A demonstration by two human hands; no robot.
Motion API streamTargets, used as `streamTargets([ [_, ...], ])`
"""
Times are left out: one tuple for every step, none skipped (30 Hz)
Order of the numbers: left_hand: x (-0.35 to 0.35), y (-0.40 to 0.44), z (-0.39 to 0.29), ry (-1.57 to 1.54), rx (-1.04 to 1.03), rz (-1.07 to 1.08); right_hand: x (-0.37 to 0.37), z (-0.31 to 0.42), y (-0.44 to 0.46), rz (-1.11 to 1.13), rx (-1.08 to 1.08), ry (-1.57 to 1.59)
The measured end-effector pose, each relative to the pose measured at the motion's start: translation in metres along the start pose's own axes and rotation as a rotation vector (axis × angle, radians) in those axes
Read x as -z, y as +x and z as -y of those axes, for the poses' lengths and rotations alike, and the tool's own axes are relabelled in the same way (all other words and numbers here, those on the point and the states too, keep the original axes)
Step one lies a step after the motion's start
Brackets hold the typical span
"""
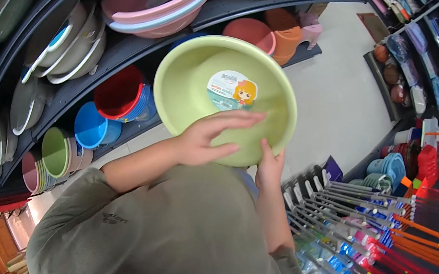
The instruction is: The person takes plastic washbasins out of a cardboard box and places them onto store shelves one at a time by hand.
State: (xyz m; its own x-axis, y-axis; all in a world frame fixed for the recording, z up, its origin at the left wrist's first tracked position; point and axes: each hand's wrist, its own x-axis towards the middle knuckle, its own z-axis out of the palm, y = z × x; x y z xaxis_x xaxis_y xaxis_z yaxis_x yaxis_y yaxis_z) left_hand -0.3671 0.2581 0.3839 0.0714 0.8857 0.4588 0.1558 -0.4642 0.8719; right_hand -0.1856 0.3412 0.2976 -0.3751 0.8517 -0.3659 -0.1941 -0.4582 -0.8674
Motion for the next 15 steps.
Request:
streamTargets([
  [0.006,0.010,-0.004,0.008,-0.006,0.000,0.012,0.008,0.018,0.007,0.007,0.002],
  [0.011,0.020,-0.012,0.114,-0.083,-0.082,0.030,0.016,0.037,0.009,-0.007,-0.013],
  [0.016,0.027,-0.016,0.220,-0.157,-0.164,0.046,0.027,0.055,0.011,-0.024,-0.029],
  [0.021,0.033,-0.012,0.318,-0.141,-0.304,0.057,0.042,0.070,0.023,-0.018,-0.024],
  [0.027,0.038,-0.004,0.420,-0.132,-0.443,0.065,0.060,0.085,0.021,-0.027,-0.026],
  [0.038,0.043,0.010,0.544,-0.055,-0.526,0.070,0.079,0.099,0.021,-0.035,-0.029],
  [0.040,0.051,0.014,0.536,0.086,-0.605,0.072,0.099,0.109,0.013,-0.028,-0.051],
  [0.039,0.060,0.017,0.522,0.229,-0.685,0.078,0.114,0.122,0.026,-0.019,-0.047],
  [0.038,0.067,0.026,0.530,0.218,-0.692,0.085,0.127,0.135,0.056,-0.040,-0.019],
  [0.037,0.074,0.038,0.374,0.263,-0.675,0.090,0.141,0.147,0.086,-0.061,0.005],
  [0.034,0.082,0.049,0.215,0.307,-0.655,0.092,0.154,0.156,0.108,-0.075,-0.017],
  [0.027,0.093,0.058,0.142,0.252,-0.602,0.092,0.166,0.165,0.118,-0.073,-0.024],
  [0.016,0.101,0.065,0.089,0.219,-0.646,0.092,0.174,0.172,0.130,-0.096,-0.034],
  [0.006,0.111,0.071,0.035,0.187,-0.693,0.093,0.181,0.181,0.144,-0.123,-0.047],
  [0.001,0.120,0.076,0.034,0.189,-0.716,0.096,0.185,0.193,0.156,-0.132,-0.065],
])
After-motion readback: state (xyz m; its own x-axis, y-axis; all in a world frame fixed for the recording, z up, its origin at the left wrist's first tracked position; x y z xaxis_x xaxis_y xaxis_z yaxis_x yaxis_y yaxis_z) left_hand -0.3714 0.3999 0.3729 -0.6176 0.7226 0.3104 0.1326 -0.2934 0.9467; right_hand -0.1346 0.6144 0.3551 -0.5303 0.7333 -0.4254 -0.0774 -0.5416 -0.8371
